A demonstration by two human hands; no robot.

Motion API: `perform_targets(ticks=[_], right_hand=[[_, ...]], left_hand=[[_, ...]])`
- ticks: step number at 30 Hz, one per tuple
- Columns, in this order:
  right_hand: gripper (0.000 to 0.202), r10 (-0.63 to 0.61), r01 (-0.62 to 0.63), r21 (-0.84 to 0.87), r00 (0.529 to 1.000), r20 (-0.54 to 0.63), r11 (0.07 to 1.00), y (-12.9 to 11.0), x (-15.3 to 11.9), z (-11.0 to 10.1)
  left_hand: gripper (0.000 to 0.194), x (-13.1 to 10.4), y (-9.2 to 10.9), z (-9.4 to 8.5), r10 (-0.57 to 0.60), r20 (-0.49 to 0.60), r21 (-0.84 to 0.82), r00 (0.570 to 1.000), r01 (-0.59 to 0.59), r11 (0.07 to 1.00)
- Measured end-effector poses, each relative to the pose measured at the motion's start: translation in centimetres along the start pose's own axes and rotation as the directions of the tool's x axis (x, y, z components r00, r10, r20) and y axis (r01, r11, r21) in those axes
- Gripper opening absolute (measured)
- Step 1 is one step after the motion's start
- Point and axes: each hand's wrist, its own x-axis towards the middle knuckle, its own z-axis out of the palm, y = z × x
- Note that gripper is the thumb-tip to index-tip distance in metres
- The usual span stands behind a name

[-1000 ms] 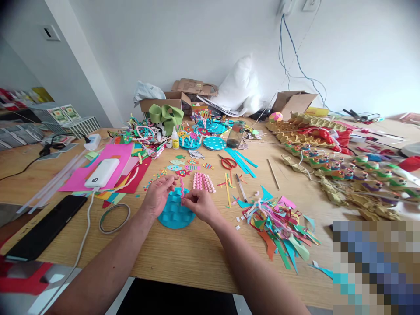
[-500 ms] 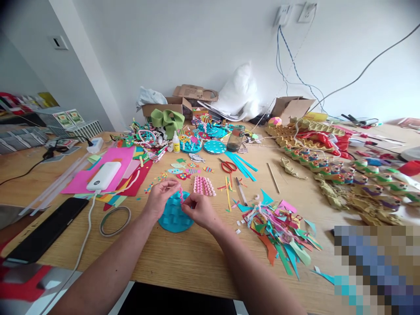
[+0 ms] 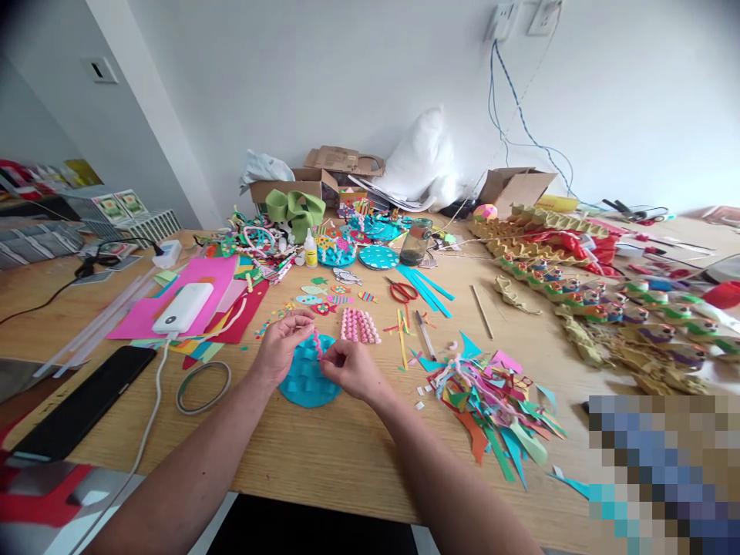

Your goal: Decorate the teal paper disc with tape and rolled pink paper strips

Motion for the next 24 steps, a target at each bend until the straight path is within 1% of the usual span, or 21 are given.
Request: perform_targets(ticks=[6, 10, 12, 13, 14, 16, 18, 19, 21, 22, 24], right_hand=[[0.009, 0.012, -0.013, 0.051, 1.0, 0.026, 0.999, 0.0, 0.0, 0.0], [0.014, 0.046, -0.051, 0.154, 0.998, 0.04, 0.987, -0.3, 0.1, -0.4], [0.017, 0.047, -0.051, 0.216, 0.999, 0.024, 0.975, -0.5, 0.3, -0.9], [0.019, 0.052, -0.05, 0.247, 0.999, 0.0, 0.968, -0.7, 0.4, -1.1], [0.02, 0.065, -0.055, 0.281, 0.998, -0.027, 0.958, -0.8, 0.4, -1.3], [0.023, 0.11, -0.082, 0.336, 0.992, -0.067, 0.938, -1.0, 0.5, -1.7], [0.025, 0.15, -0.119, 0.36, 0.987, -0.06, 0.925, -1.2, 0.2, -1.8], [0.026, 0.158, -0.131, 0.36, 0.986, -0.047, 0.924, -1.2, -0.1, -1.7], [0.029, 0.17, -0.149, 0.356, 0.985, -0.027, 0.923, -1.1, -1.0, -1.2], [0.03, 0.179, -0.158, 0.358, 0.984, -0.026, 0.92, -1.0, -1.6, -0.8], [0.031, 0.215, -0.187, 0.367, 0.976, -0.037, 0.911, -0.6, -3.0, 0.2]], left_hand=[[0.01, -0.2, 0.2, 0.2, -0.052, 0.005, -0.095, 0.999, 0.052, 0.994], [0.015, -0.1, 0.2, 0.3, -0.083, 0.047, -0.085, 0.995, 0.087, 0.993], [0.026, -0.1, 0.2, 0.3, -0.075, 0.056, -0.055, 0.996, 0.078, 0.995], [0.032, 0.0, 0.3, 0.2, -0.052, 0.034, -0.025, 0.998, 0.053, 0.998], [0.036, -0.1, 0.5, 0.1, -0.027, 0.014, 0.017, 1.0, 0.027, 1.0], [0.037, -0.3, 1.1, -0.2, 0.04, -0.001, 0.15, 0.999, -0.039, 0.988], [0.032, -1.1, 1.9, -0.6, 0.123, 0.046, 0.34, 0.991, -0.131, 0.931], [0.029, -1.7, 2.3, -0.8, 0.175, 0.083, 0.444, 0.981, -0.194, 0.875], [0.021, -3.4, 2.8, -1.2, 0.286, 0.151, 0.619, 0.946, -0.316, 0.719], [0.016, -4.4, 2.8, -1.3, 0.332, 0.193, 0.672, 0.923, -0.371, 0.641], [0.011, -6.6, 2.3, -1.5, 0.379, 0.244, 0.736, 0.893, -0.425, 0.527]])
